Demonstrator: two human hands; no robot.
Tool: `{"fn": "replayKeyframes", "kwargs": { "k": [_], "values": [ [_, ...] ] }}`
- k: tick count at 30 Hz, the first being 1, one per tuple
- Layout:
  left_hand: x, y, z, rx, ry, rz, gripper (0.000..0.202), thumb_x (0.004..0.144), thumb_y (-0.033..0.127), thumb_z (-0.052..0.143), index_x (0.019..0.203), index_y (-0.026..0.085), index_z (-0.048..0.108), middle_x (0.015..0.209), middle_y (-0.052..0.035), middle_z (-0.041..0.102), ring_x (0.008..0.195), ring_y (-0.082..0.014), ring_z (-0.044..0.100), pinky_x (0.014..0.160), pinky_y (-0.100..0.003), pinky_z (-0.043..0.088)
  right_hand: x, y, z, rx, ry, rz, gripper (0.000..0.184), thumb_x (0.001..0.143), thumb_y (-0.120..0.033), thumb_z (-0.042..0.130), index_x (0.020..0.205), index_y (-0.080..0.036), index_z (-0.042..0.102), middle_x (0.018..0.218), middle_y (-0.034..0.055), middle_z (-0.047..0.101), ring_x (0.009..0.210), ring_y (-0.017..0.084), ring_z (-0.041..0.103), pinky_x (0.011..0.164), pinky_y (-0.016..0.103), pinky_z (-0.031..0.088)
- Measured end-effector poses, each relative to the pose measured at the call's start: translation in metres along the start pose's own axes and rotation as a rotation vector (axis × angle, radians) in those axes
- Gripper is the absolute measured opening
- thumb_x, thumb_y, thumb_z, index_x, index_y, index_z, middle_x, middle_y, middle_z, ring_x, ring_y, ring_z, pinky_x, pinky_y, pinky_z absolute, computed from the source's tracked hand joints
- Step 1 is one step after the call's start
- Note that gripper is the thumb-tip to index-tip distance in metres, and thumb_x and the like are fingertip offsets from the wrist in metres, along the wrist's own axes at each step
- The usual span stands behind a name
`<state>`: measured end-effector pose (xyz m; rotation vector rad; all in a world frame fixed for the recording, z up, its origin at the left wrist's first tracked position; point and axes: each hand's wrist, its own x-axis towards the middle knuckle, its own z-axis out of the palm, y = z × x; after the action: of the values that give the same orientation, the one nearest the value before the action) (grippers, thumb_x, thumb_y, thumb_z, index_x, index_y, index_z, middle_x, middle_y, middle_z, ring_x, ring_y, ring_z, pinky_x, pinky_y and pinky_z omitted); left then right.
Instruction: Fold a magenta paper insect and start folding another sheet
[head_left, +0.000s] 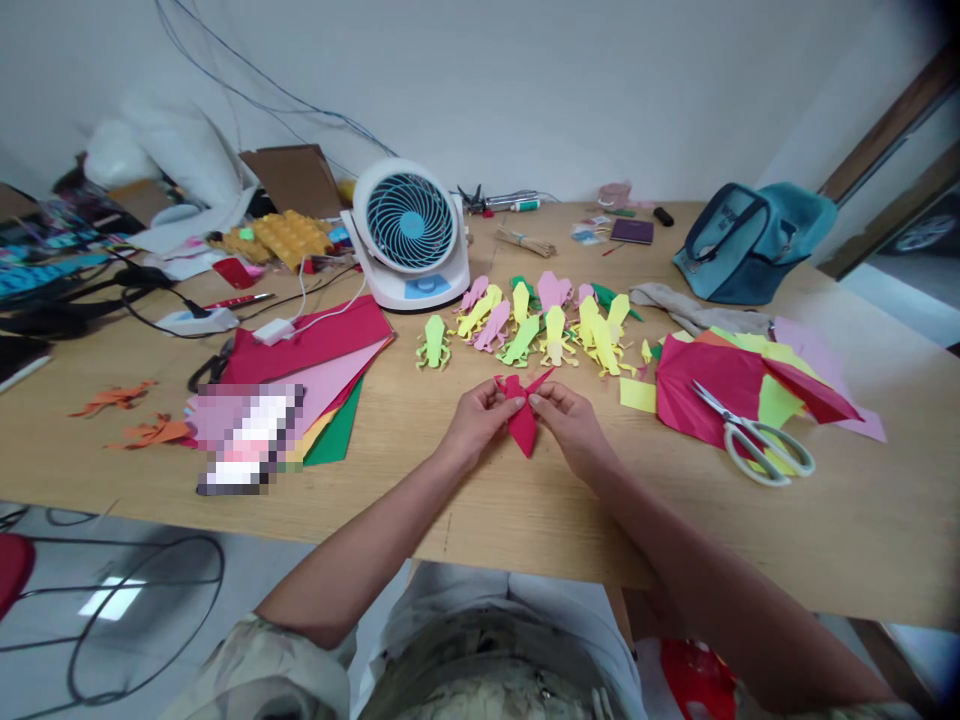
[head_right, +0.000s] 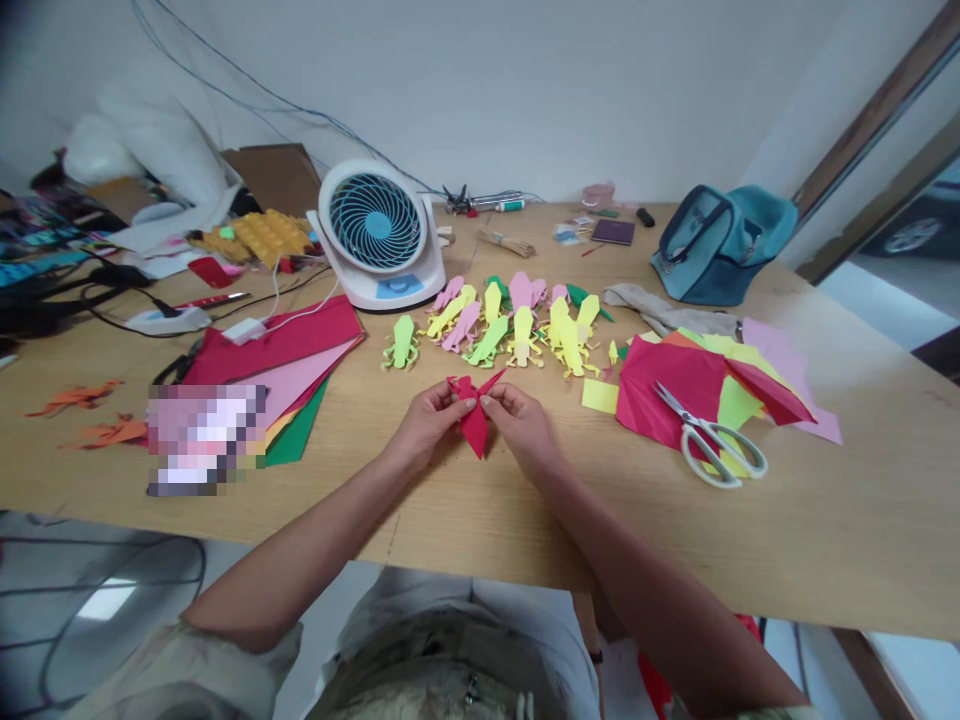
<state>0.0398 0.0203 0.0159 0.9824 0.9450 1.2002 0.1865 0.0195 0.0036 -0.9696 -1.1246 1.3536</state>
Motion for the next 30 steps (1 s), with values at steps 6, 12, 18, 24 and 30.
{"fn": "replayKeyframes", "kwargs": {
  "k": [6,12,18,24,30],
  "values": [
    [0.001,-0.001,-0.002,0.060,0.043,0.048,0.035,0.060,0.035,0.088,0.072,0.014,0.062,0.065,0.0040,0.059,0.062,-0.0083,0.049,0.063,-0.022,0.038,0.002,-0.001,0.000,-0.031,0.032,-0.040,0.039,0.063,-0.053,0.084,0.077,-0.023,0.064,0.075,0.0003,0.067,0.070,0.016,0.059,0.068,0.030,0.050],
    [0.000,-0.003,-0.001,0.083,-0.018,0.053,0.037,0.060,0.040,0.088,0.076,0.012,0.067,0.071,0.0006,0.065,0.065,-0.0104,0.054,0.067,-0.024,0.042,0.004,0.006,-0.002,-0.081,0.045,-0.060,0.037,0.069,-0.053,0.081,0.074,-0.022,0.060,0.068,-0.0010,0.062,0.064,0.014,0.056,0.062,0.028,0.047],
    [0.001,-0.003,-0.003,0.105,0.056,0.089,0.034,0.063,0.038,0.087,0.074,0.015,0.064,0.069,0.0018,0.064,0.065,-0.0108,0.055,0.067,-0.024,0.043,0.006,0.008,-0.008,-0.263,0.150,-0.331,0.026,0.085,-0.042,0.067,0.099,-0.024,0.056,0.086,0.0023,0.062,0.071,0.017,0.060,0.068,0.033,0.053],
    [-0.002,0.003,-0.002,0.064,0.019,0.023,0.039,0.058,0.042,0.089,0.077,0.014,0.071,0.071,0.0006,0.066,0.065,-0.0103,0.055,0.065,-0.023,0.041,0.001,-0.011,-0.019,-0.916,0.153,-0.843,0.019,0.092,-0.018,0.060,0.108,-0.025,0.068,0.097,0.0080,0.055,0.091,0.023,0.057,0.076,0.039,0.053],
    [-0.004,0.005,-0.001,0.030,-0.001,-0.036,0.045,0.054,0.045,0.092,0.081,0.013,0.077,0.074,-0.0012,0.069,0.065,-0.0106,0.054,0.063,-0.022,0.039,0.007,-0.013,-0.026,-1.096,0.109,-1.000,0.014,0.092,-0.018,0.063,0.100,-0.024,0.073,0.095,0.0073,0.059,0.086,0.021,0.057,0.074,0.037,0.049]
  ]
}}
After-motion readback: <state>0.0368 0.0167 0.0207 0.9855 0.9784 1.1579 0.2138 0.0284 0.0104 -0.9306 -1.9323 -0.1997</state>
